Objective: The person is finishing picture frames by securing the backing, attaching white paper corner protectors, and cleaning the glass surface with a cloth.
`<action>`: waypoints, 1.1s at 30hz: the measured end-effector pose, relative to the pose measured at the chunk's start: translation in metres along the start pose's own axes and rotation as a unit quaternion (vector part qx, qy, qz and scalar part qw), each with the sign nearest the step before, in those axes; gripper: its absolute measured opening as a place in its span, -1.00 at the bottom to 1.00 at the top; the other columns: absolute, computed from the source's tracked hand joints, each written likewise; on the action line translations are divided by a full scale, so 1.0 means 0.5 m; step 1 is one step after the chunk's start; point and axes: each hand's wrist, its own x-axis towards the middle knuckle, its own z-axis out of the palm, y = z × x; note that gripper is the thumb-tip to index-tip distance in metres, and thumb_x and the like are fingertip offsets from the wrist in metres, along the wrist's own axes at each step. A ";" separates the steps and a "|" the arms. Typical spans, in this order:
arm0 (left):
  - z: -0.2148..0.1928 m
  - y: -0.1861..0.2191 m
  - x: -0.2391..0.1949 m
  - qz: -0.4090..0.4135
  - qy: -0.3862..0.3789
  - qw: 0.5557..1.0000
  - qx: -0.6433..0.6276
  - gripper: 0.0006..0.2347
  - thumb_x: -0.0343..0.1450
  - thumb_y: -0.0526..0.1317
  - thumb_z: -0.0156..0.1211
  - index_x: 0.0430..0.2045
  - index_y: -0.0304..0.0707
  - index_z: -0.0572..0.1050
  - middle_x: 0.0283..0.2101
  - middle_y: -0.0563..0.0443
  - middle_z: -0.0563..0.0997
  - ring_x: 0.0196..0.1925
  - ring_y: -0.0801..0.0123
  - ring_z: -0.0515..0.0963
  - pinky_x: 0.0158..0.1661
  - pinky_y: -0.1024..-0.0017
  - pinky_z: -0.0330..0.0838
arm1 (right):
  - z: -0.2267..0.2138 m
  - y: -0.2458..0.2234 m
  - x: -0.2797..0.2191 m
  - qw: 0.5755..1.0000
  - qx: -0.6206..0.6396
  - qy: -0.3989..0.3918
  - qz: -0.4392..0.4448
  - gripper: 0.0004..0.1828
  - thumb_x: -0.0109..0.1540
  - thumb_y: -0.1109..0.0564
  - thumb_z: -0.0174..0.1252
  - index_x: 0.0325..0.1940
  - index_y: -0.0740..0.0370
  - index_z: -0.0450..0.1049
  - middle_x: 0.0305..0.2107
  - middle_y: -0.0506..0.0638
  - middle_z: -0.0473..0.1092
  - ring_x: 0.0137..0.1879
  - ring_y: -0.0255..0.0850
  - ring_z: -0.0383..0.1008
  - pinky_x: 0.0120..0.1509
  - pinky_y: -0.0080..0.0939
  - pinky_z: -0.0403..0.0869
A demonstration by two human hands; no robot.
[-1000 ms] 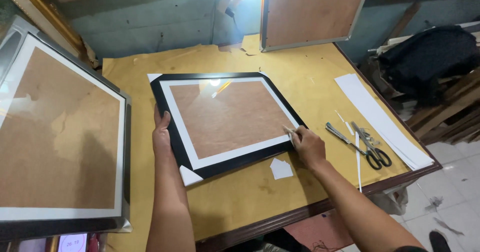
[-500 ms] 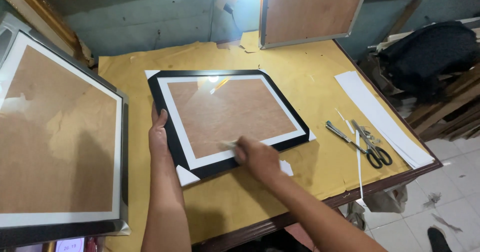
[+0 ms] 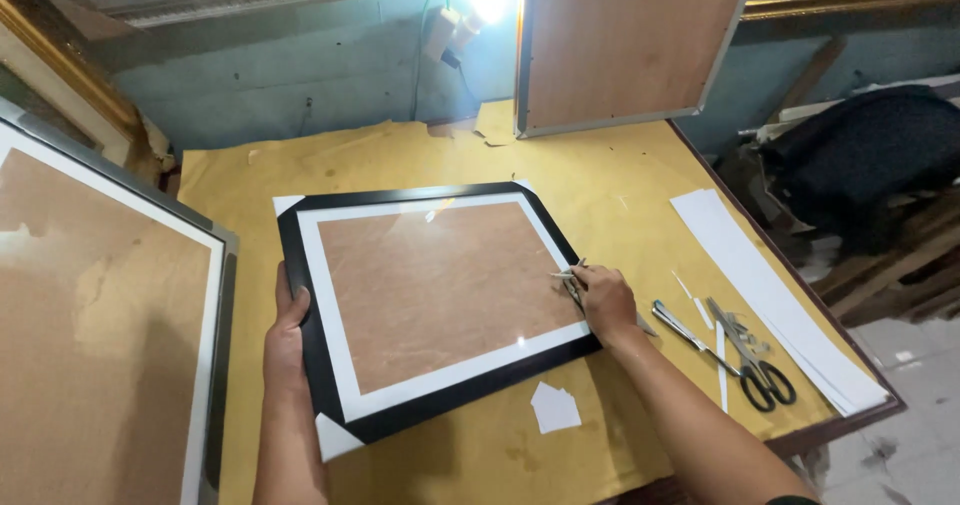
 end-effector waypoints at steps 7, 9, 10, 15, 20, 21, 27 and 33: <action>0.045 0.047 0.001 -0.069 0.054 0.995 0.043 -0.46 0.27 -0.13 -0.15 0.19 0.24 -0.02 0.15 0.13 0.18 0.16 0.35 0.20 0.14 0.37 0.04 | 0.034 -0.064 0.193 0.993 0.115 -0.008 -0.009 -0.76 0.16 -0.04 -0.02 -0.15 -0.02 0.46 -0.21 -0.04 0.33 -0.22 -0.06 0.40 -0.17 -0.11 0.44; 0.063 0.066 -0.002 -0.102 0.078 0.988 0.086 -0.41 0.19 -0.06 -0.18 0.19 0.23 -0.05 0.28 0.25 0.08 0.27 0.34 0.13 0.17 0.27 -0.01 | 0.038 -0.082 0.244 0.988 0.151 -0.003 -0.024 -0.77 0.15 0.00 0.02 -0.20 0.08 0.49 -0.23 -0.01 0.30 -0.31 -0.08 0.39 -0.28 -0.11 0.43; 0.057 0.058 0.012 -0.105 0.079 0.989 0.067 -0.41 0.19 -0.09 -0.17 0.18 0.22 -0.04 0.28 0.28 0.06 0.28 0.40 0.09 0.19 0.31 -0.04 | 0.050 -0.087 0.270 0.988 0.154 0.001 -0.012 -0.75 0.14 0.00 0.02 -0.16 0.06 0.46 -0.27 0.00 0.29 -0.31 -0.05 0.38 -0.27 -0.10 0.40; 0.025 0.022 0.052 -0.072 0.073 0.994 0.034 -0.45 0.23 -0.17 -0.18 0.18 0.09 0.00 0.28 0.28 0.06 0.31 0.53 0.02 0.23 0.44 -0.15 | 0.117 -0.181 0.373 0.984 0.157 0.020 0.075 -0.78 0.13 -0.03 -0.03 -0.21 -0.06 0.45 -0.37 0.01 0.27 -0.32 -0.02 0.37 -0.22 -0.04 0.38; 0.007 0.005 0.068 -0.042 0.020 0.999 -0.022 -0.40 0.19 -0.15 -0.13 0.19 0.01 -0.05 0.27 0.15 0.08 0.29 0.42 0.07 0.20 0.38 -0.07 | 0.023 -0.509 0.323 0.952 0.292 -0.078 -0.051 -0.70 0.06 -0.10 -0.03 -0.24 -0.05 0.52 -0.33 -0.05 0.36 -0.25 -0.09 0.38 -0.14 -0.11 0.31; 0.016 0.015 0.057 -0.040 0.026 0.999 -0.025 -0.40 0.19 -0.15 -0.13 0.19 0.01 -0.05 0.27 0.15 0.08 0.29 0.42 0.07 0.20 0.38 -0.07 | -0.009 -0.559 0.304 0.951 0.293 -0.081 -0.057 -0.70 0.06 -0.10 -0.03 -0.24 -0.05 0.52 -0.33 -0.05 0.36 -0.25 -0.09 0.38 -0.14 -0.11 0.31; 0.020 0.032 0.034 -0.070 0.033 0.991 -0.111 -0.41 0.19 -0.23 -0.10 0.18 0.11 -0.01 0.27 0.15 0.09 0.25 0.38 0.14 0.16 0.37 0.02 | -0.044 -0.629 0.268 0.941 0.248 -0.119 -0.194 -0.67 0.16 -0.09 -0.15 -0.11 -0.07 0.44 -0.20 -0.02 0.33 -0.16 0.01 0.38 -0.23 0.00 0.33; 0.008 0.048 0.030 -0.050 0.015 0.997 0.059 -0.41 0.21 -0.09 -0.11 0.18 0.13 -0.07 0.29 0.22 0.03 0.29 0.44 0.07 0.18 0.42 -0.03 | 0.047 -0.309 0.339 0.967 0.216 -0.105 0.085 -0.62 0.14 -0.15 -0.18 -0.08 -0.13 0.42 -0.14 -0.04 0.28 -0.05 -0.08 0.30 0.09 0.10 0.01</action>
